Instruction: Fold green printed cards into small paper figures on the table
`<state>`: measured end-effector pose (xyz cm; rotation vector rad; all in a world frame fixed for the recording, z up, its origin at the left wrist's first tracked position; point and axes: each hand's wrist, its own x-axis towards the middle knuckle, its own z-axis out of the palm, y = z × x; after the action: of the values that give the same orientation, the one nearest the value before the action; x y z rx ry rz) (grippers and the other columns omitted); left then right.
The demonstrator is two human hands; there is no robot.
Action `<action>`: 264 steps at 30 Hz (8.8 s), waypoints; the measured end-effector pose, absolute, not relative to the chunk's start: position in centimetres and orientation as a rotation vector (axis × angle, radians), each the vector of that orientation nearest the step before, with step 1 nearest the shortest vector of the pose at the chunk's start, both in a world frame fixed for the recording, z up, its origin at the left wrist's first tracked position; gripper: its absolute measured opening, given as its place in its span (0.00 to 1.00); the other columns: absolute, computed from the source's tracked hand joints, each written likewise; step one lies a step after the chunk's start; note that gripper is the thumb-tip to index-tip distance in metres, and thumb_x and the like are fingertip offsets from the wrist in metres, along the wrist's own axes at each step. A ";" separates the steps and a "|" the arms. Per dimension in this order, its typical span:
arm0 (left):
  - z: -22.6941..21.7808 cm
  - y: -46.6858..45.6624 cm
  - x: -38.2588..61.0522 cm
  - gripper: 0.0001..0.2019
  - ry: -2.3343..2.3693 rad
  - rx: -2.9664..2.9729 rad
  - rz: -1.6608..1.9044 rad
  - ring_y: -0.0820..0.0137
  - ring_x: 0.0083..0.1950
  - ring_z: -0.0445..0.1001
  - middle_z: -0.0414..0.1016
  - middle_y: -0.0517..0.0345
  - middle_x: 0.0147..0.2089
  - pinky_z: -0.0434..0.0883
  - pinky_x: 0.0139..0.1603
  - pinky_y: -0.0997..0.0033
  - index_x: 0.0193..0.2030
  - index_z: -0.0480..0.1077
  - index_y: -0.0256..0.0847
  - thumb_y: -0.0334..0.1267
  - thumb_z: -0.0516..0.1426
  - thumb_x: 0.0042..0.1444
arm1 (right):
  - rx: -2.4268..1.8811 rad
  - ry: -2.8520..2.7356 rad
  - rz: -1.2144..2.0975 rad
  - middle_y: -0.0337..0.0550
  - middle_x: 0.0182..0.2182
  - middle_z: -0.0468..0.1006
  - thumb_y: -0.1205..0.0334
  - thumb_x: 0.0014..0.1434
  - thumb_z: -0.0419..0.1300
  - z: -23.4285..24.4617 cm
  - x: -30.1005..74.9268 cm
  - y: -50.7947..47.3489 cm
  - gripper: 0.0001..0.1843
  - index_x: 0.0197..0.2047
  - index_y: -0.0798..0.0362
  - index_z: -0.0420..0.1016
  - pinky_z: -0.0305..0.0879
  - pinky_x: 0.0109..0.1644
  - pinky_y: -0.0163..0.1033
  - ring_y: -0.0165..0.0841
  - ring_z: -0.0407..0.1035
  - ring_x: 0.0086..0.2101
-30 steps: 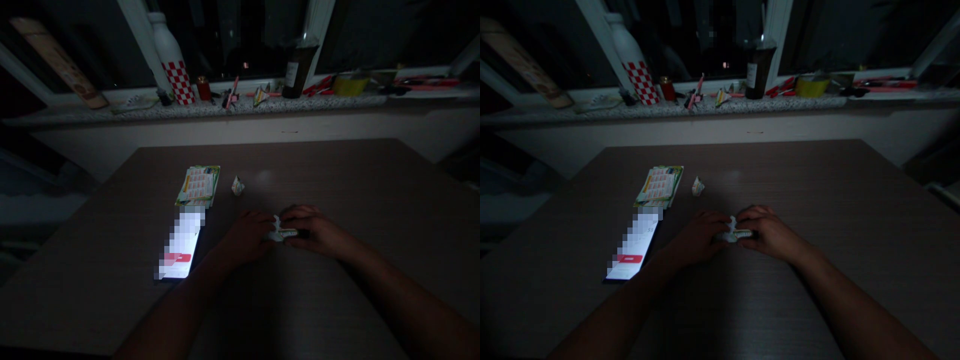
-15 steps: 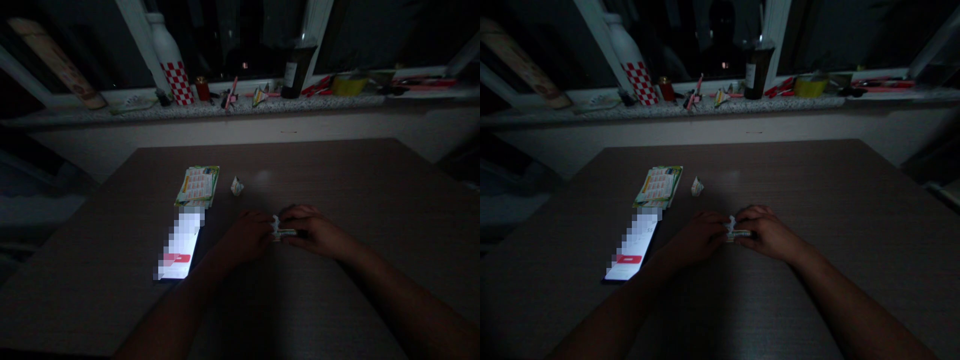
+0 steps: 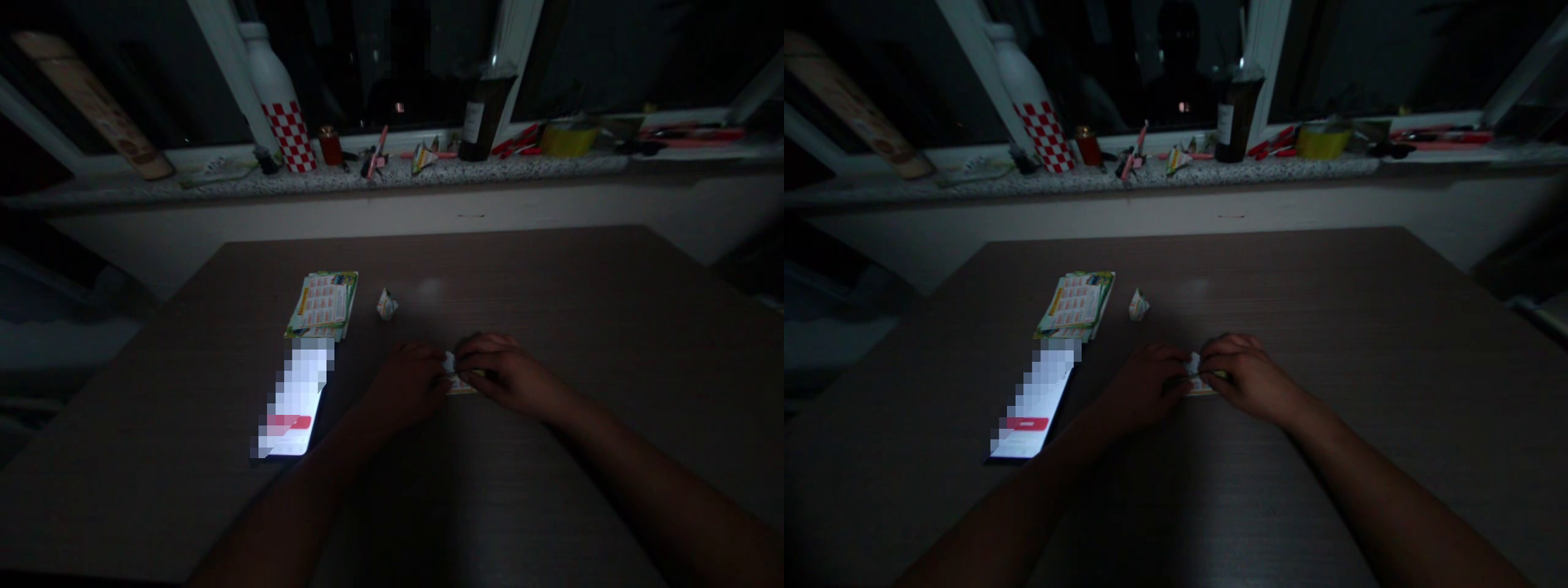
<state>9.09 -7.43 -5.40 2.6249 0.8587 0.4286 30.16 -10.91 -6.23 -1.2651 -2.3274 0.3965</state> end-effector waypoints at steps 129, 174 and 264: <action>-4.3 -6.3 8.0 0.11 1.449 2.410 0.060 0.58 0.41 0.73 0.77 0.52 0.34 0.64 0.46 0.56 0.27 0.76 0.42 0.46 0.58 0.49 | -1.365 -2.190 0.426 0.45 0.51 0.73 0.57 0.54 0.62 -8.5 29.8 -9.9 0.14 0.46 0.44 0.77 0.59 0.55 0.56 0.44 0.67 0.51; -4.8 -8.8 9.2 0.07 0.958 2.108 0.824 0.69 0.41 0.74 0.77 0.58 0.39 0.68 0.47 0.69 0.39 0.73 0.42 0.33 0.60 0.52 | -0.924 -2.048 0.173 0.44 0.32 0.80 0.69 0.54 0.63 -5.6 29.3 -11.9 0.11 0.42 0.52 0.75 0.70 0.41 0.43 0.36 0.73 0.35; -4.5 -8.2 9.3 0.16 0.893 1.401 0.563 0.72 0.30 0.70 0.76 0.59 0.31 0.63 0.31 0.75 0.36 0.76 0.36 0.48 0.62 0.47 | -1.309 -1.912 0.453 0.36 0.18 0.67 0.57 0.63 0.51 -4.5 28.7 -13.0 0.16 0.25 0.53 0.68 0.59 0.24 0.32 0.27 0.63 0.20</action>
<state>9.32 -8.25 -4.46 1.4014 0.8934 0.5626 28.72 -13.00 -4.54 -1.3093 -1.9120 0.4533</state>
